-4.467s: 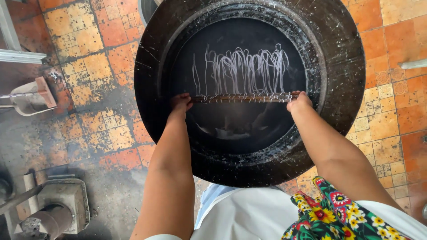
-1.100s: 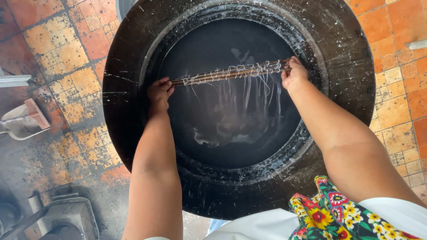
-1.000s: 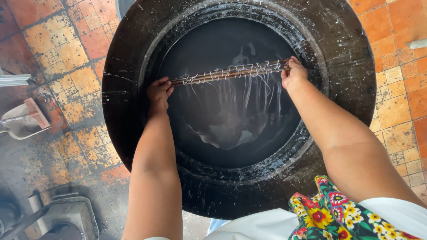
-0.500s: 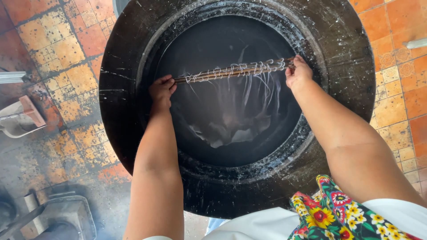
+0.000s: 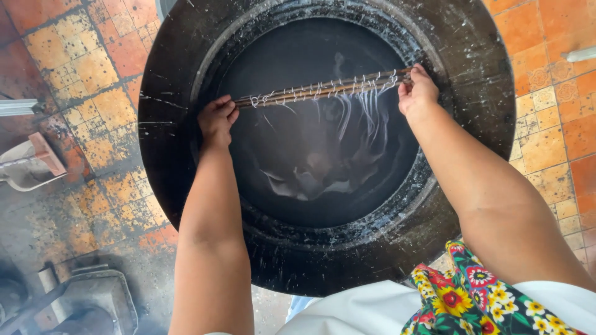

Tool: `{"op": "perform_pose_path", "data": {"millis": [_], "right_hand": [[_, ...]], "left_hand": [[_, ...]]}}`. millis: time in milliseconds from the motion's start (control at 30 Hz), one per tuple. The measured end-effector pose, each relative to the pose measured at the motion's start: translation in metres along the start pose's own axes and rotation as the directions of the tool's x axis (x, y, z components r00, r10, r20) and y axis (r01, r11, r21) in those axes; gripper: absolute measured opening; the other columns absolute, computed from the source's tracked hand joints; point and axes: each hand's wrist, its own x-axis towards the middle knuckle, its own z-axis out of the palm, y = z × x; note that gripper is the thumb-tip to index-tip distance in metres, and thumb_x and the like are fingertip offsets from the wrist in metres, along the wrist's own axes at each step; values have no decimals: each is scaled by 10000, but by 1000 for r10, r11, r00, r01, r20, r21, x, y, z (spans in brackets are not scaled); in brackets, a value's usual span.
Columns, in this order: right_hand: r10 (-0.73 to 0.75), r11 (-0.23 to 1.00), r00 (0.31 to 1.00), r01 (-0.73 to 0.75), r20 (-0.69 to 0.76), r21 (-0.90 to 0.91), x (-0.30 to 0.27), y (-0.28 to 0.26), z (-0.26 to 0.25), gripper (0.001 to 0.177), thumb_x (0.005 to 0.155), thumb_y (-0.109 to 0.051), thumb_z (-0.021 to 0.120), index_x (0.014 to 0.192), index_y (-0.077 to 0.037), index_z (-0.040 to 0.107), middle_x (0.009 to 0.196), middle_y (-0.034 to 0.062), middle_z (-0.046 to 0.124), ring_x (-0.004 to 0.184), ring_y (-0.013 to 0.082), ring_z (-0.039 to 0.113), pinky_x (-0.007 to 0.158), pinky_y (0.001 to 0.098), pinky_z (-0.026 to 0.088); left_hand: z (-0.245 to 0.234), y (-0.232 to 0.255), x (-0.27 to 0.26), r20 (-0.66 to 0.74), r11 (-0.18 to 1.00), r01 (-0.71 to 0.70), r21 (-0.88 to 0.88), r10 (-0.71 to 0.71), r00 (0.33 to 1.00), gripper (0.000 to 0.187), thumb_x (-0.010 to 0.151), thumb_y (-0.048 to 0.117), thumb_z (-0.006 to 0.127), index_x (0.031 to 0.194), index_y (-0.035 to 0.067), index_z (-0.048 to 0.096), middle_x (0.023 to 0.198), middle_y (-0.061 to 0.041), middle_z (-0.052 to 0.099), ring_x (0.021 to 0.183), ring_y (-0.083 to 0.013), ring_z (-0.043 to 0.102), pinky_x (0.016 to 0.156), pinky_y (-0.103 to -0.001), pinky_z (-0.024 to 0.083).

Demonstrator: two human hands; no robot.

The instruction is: Manufacturing candles by repeatedly dipping racks of cotton wicks into a large vat of molten wax and hanging them to cool.

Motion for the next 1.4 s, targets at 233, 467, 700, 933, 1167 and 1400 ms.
{"op": "perform_pose_path", "data": {"millis": [233,467,700,933,1167,1400], "right_hand": [[-45,999,998,45,34,18,-23,-15,11,219,1025,-240,672,1225,-310,724,1209,28,611,1065,173,583,855,231,574],[25,998,999,-22,48,-52,36,23,0,242,1032,-258,668,1254,-340,718,1248,8,619,1071,158,589,861,224,588],[23,998,997,-19,68,-55,17,16,31,245,1027,-252,683,1259,-323,715,1229,11,612,1058,161,587,854,233,607],[50,999,991,-49,-127,9,-31,8,57,180,997,-117,695,1007,-258,806,1152,-49,724,990,136,649,701,198,563],[30,1000,989,-30,-141,7,-25,12,56,177,989,-104,706,1015,-244,812,1137,-35,726,962,149,656,678,203,573],[50,999,982,-52,-183,-5,-40,7,60,165,990,-103,713,989,-234,815,1093,-50,730,950,120,662,699,201,576]], "left_hand": [[1,26,-16,-46,1000,-26,-5,26,999,256,886,4,799,1129,79,771,1123,-181,661,1113,-357,693,951,-440,658],[-7,-26,15,-55,1000,-23,-6,23,998,286,892,8,792,1172,43,745,1153,-206,629,1123,-359,675,953,-466,643],[-10,-21,21,-42,999,-37,0,37,998,283,912,29,786,1189,54,739,1131,-164,602,1134,-328,658,976,-488,629],[-9,-12,13,-119,997,75,-16,-77,990,229,896,18,735,1116,76,761,1091,-92,742,1006,-204,726,884,-286,647],[-12,-28,28,-115,999,27,-41,-32,993,286,860,27,770,1143,57,758,1060,-121,745,961,-207,724,863,-294,652],[-5,-16,15,-149,998,59,-21,-62,987,258,887,1,741,1136,65,759,1114,-121,746,1020,-231,730,896,-307,657]]}}
